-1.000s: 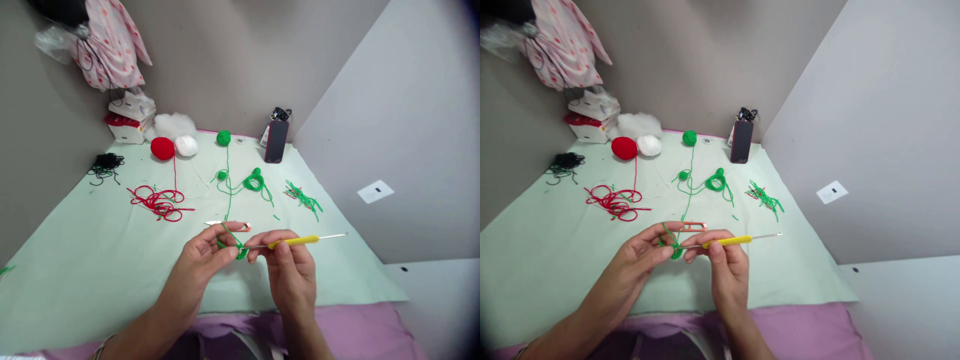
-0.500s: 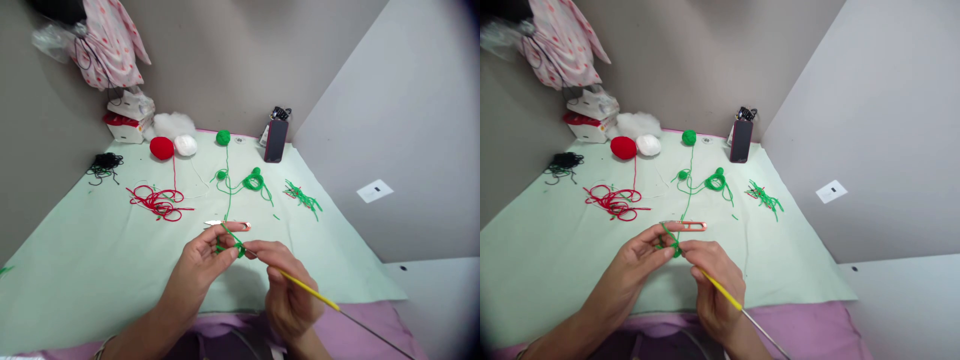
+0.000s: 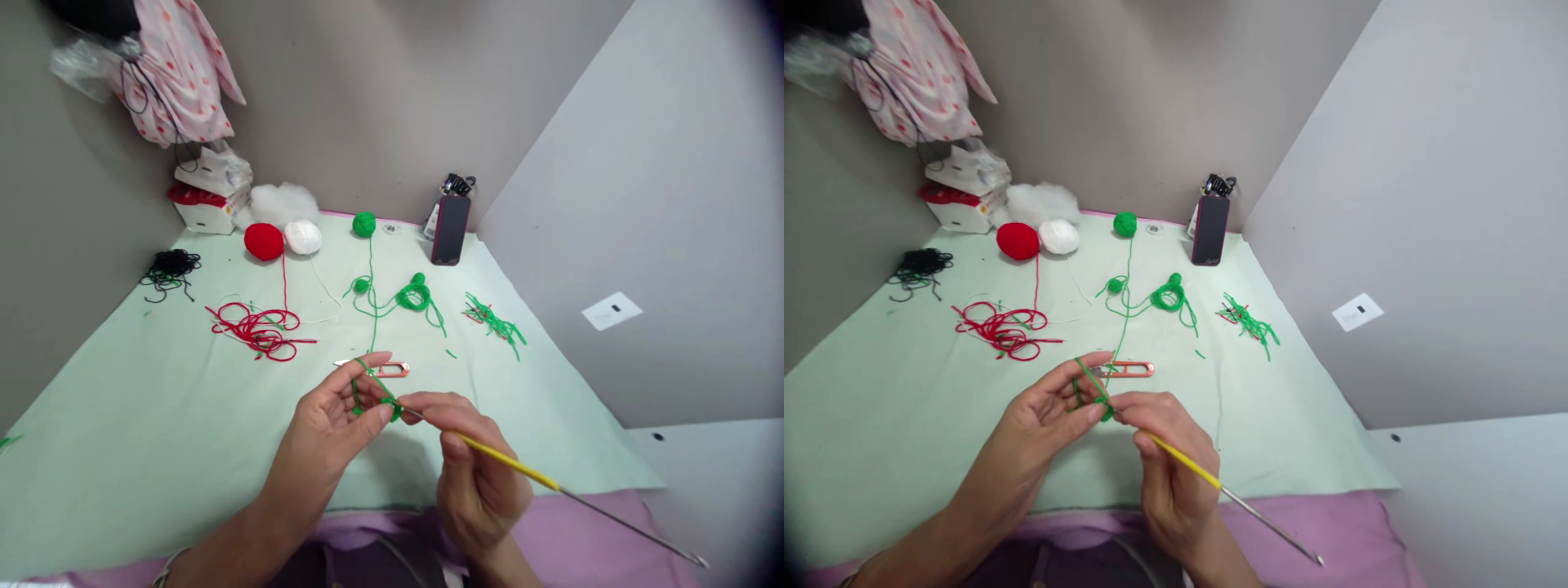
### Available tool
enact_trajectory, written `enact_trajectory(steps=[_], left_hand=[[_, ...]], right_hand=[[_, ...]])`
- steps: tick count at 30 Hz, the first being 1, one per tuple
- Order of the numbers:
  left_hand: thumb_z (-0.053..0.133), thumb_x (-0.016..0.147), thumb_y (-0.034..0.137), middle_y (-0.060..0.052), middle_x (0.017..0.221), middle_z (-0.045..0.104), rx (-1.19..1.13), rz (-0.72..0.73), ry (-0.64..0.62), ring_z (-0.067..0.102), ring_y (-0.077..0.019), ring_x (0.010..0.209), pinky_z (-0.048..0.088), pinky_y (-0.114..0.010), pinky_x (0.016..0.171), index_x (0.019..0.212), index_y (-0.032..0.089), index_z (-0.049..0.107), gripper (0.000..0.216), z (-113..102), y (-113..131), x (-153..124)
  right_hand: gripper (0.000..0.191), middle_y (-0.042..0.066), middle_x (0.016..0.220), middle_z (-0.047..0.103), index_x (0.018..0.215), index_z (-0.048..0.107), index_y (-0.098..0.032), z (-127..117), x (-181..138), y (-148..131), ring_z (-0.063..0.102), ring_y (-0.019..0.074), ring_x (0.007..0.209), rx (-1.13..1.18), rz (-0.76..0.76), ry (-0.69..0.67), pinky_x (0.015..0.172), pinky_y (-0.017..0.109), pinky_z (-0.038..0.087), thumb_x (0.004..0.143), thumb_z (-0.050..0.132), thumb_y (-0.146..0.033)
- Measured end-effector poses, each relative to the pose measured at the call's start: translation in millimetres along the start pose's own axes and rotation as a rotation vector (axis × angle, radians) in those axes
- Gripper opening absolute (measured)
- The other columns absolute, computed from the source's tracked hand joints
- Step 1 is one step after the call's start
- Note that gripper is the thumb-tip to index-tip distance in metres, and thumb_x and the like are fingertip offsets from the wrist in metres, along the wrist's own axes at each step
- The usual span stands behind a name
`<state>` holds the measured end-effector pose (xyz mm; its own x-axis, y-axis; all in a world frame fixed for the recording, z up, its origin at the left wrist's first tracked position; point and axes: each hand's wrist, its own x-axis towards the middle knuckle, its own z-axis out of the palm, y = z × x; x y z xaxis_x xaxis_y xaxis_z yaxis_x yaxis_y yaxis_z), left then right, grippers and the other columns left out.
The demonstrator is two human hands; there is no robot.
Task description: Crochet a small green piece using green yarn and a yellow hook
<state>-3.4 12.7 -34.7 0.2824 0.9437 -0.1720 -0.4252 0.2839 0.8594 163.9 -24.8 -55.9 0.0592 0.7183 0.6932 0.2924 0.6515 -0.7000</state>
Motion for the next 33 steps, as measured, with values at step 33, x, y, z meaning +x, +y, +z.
enact_trajectory(steps=[33], left_hand=[[0.090, 0.078, 0.022, 0.002, 0.085, 0.067, -0.005, -0.089, 0.005, 0.060, -0.0174, 0.083, 0.049, -0.031, 0.085, 0.125, 0.026, 0.080, 0.048, 13, 6, -1]], right_hand=[[0.038, 0.005, 0.103, 0.078, 0.130, 0.078, -0.035, 6, -1, -3, 0.079, 0.0223, 0.095, -0.591, -0.278, 0.016, 0.077, 0.032, 0.070, 0.101, 0.069, -0.012]])
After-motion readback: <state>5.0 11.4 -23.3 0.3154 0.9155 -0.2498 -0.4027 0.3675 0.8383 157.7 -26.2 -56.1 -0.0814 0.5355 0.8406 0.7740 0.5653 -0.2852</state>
